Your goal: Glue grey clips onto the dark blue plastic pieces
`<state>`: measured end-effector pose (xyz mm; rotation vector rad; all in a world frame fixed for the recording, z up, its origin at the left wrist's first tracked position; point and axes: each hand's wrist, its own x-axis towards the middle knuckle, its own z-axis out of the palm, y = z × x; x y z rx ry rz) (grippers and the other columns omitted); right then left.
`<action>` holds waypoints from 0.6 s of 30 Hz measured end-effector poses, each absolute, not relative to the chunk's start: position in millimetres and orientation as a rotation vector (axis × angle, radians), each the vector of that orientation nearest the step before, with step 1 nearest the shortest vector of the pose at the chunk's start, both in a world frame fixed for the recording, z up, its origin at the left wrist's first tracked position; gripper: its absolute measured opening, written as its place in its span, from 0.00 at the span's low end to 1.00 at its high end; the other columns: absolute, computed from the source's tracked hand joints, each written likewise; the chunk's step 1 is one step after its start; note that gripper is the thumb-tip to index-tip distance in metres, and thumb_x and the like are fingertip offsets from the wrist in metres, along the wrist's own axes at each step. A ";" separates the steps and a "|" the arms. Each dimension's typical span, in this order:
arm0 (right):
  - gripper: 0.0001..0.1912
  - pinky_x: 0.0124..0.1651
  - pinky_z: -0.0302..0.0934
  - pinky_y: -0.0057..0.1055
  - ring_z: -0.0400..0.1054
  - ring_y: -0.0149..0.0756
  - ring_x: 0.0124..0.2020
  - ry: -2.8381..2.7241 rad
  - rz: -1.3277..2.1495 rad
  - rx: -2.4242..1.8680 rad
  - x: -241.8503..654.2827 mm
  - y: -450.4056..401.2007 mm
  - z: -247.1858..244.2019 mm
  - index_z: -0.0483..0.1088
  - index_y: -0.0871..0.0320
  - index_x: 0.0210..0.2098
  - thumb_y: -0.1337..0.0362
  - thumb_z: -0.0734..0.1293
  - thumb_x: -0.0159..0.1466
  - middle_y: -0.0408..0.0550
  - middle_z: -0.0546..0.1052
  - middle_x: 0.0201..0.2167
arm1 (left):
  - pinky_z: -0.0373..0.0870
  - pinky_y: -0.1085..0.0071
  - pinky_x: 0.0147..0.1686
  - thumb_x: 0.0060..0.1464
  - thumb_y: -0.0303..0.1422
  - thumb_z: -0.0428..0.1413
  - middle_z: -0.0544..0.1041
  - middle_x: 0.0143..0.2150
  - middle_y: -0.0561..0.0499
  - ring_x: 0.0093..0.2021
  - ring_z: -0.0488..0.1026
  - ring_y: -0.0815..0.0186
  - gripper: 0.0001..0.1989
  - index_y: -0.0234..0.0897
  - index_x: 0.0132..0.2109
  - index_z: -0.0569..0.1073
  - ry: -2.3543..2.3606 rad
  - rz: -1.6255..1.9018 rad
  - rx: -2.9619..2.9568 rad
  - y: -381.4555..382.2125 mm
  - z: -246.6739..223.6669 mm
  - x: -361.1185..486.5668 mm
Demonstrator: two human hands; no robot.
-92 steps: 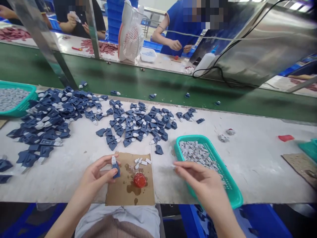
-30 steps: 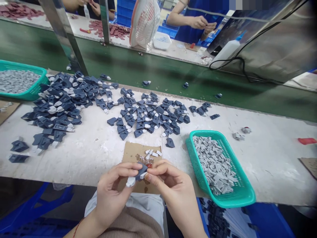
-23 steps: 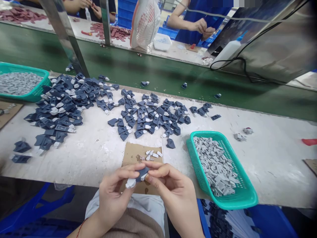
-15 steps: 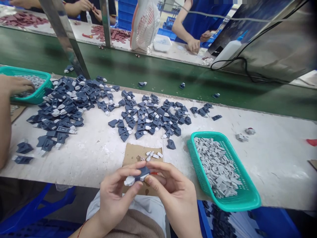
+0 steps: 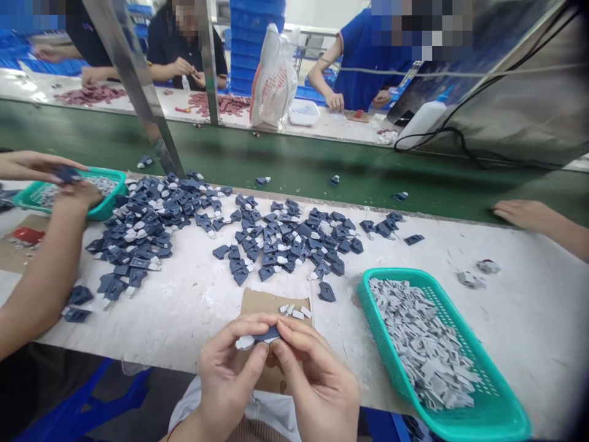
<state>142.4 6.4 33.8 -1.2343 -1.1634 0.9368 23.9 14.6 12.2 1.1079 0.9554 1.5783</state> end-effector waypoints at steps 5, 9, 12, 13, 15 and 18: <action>0.10 0.43 0.76 0.31 0.79 0.41 0.45 -1.113 0.987 -1.230 141.2 14.6 31.7 0.83 0.45 0.40 0.66 0.71 0.65 0.48 0.83 0.45 | 0.78 0.72 0.49 0.59 0.31 0.61 0.84 0.48 0.49 0.50 0.80 0.61 0.06 0.47 0.42 0.82 1.005 1.567 0.944 21.0 15.0 28.1; 0.09 0.44 0.75 0.29 0.78 0.39 0.43 -1.145 0.865 -1.241 144.0 27.3 29.1 0.83 0.46 0.39 0.66 0.71 0.63 0.47 0.83 0.42 | 0.78 0.68 0.49 0.57 0.31 0.62 0.84 0.47 0.47 0.50 0.80 0.59 0.05 0.43 0.41 0.82 0.983 1.553 0.964 30.2 18.7 31.5; 0.10 0.49 0.74 0.30 0.77 0.41 0.48 -1.210 0.889 -1.243 151.3 41.8 29.4 0.82 0.47 0.42 0.65 0.70 0.65 0.49 0.82 0.46 | 0.77 0.67 0.49 0.55 0.29 0.61 0.85 0.45 0.46 0.50 0.81 0.58 0.07 0.41 0.41 0.82 1.032 1.443 1.037 55.2 27.1 25.3; 0.10 0.50 0.74 0.31 0.77 0.41 0.50 -1.226 0.919 -1.242 154.1 46.0 29.8 0.82 0.48 0.44 0.64 0.69 0.65 0.51 0.81 0.49 | 0.78 0.67 0.48 0.54 0.29 0.61 0.85 0.45 0.46 0.49 0.81 0.58 0.07 0.39 0.40 0.82 1.101 1.394 1.082 70.4 30.9 21.0; 0.11 0.51 0.74 0.31 0.76 0.41 0.51 -1.212 0.968 -1.245 159.3 51.1 29.7 0.81 0.48 0.47 0.61 0.68 0.67 0.51 0.78 0.55 | 0.78 0.67 0.46 0.55 0.30 0.60 0.84 0.46 0.45 0.47 0.81 0.58 0.07 0.37 0.40 0.81 1.303 1.310 1.199 113.2 39.1 9.4; 0.12 0.50 0.74 0.31 0.77 0.40 0.48 -1.096 0.970 -1.242 166.9 49.8 22.9 0.80 0.47 0.47 0.58 0.67 0.68 0.50 0.76 0.57 | 0.76 0.64 0.48 0.57 0.28 0.59 0.82 0.49 0.44 0.45 0.80 0.61 0.08 0.34 0.43 0.80 1.505 1.311 1.268 202.0 49.2 -12.5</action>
